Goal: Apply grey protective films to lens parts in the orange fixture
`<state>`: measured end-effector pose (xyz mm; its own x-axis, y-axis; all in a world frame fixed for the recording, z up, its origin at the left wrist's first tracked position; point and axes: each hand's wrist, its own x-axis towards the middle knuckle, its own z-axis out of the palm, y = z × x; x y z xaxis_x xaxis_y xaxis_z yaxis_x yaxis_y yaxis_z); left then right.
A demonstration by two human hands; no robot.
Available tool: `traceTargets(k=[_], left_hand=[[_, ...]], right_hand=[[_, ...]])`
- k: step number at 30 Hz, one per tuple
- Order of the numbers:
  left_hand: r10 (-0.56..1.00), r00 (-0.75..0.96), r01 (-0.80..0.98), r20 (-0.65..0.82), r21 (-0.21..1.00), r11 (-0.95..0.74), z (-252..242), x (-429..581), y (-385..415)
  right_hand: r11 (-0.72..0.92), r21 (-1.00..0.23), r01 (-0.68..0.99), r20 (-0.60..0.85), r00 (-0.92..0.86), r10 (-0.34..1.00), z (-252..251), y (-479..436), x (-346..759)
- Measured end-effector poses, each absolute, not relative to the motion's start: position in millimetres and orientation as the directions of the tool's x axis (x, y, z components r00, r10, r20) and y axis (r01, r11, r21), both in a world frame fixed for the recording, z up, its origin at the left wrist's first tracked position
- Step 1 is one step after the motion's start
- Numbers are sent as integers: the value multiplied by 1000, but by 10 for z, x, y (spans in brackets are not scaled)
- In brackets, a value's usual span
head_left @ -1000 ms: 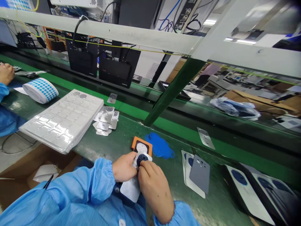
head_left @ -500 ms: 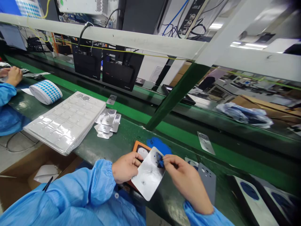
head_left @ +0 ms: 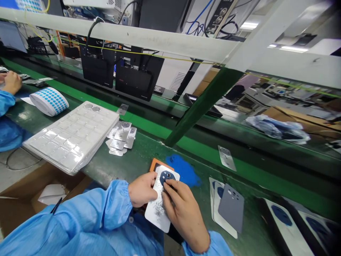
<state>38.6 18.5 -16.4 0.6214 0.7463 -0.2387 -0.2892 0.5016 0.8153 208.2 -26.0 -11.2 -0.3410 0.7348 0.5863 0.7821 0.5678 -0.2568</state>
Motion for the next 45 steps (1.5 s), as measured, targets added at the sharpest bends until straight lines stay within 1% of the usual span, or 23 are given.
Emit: traceTargets(k=[2,5,7,9,11,15,16,18,21,24,27,30,35,38,42,45], left_hand=[[754,598,-291,-273,803,521,-185,392,178],[769,547,-347,-331,747,568,-192,411,173],[787,520,-383,-331,733,562,-195,419,174],[805,508,-383,-306,757,530,-204,414,175],[810,516,-376,-278,777,505,-210,396,175],[783,576,-342,-235,800,492,-186,336,187],[776,593,-330,-216,813,479,-176,322,193],[760,626,-315,-174,835,451,-167,302,205],[737,658,-283,-154,856,432,-192,299,208],[731,655,-231,-192,870,435,-233,319,194],[727,659,-205,-193,884,420,-248,336,181],[726,657,-159,-201,905,394,-242,329,172],[758,621,-69,-197,950,304,-249,285,164],[766,617,-30,-181,967,253,-258,266,173],[752,626,-18,-206,961,277,-245,260,179],[694,700,-77,-167,949,307,-225,268,152]], right_hand=[[581,-215,785,588,-371,719,-134,-279,2055],[587,-158,794,565,-415,713,-175,-312,2007],[595,-139,791,534,-446,718,-202,-332,1980],[609,-137,781,512,-470,719,-220,-350,1965],[624,-173,762,529,-463,711,-224,-366,1964],[626,-308,716,597,-366,713,-183,-392,2002],[612,-324,722,599,-344,723,-165,-395,2014],[582,-318,749,585,-328,742,-124,-391,2033],[581,-243,777,549,-384,743,-57,-366,2049],[601,-93,793,494,-488,720,6,-344,2057],[635,48,771,377,-603,704,57,-354,2064],[650,83,755,287,-643,710,101,-397,2042],[627,94,774,286,-624,727,141,-460,1932],[634,60,771,303,-619,725,129,-439,1905],[613,-113,782,324,-554,767,142,-333,1943],[577,-183,796,347,-497,795,251,-245,1993]])
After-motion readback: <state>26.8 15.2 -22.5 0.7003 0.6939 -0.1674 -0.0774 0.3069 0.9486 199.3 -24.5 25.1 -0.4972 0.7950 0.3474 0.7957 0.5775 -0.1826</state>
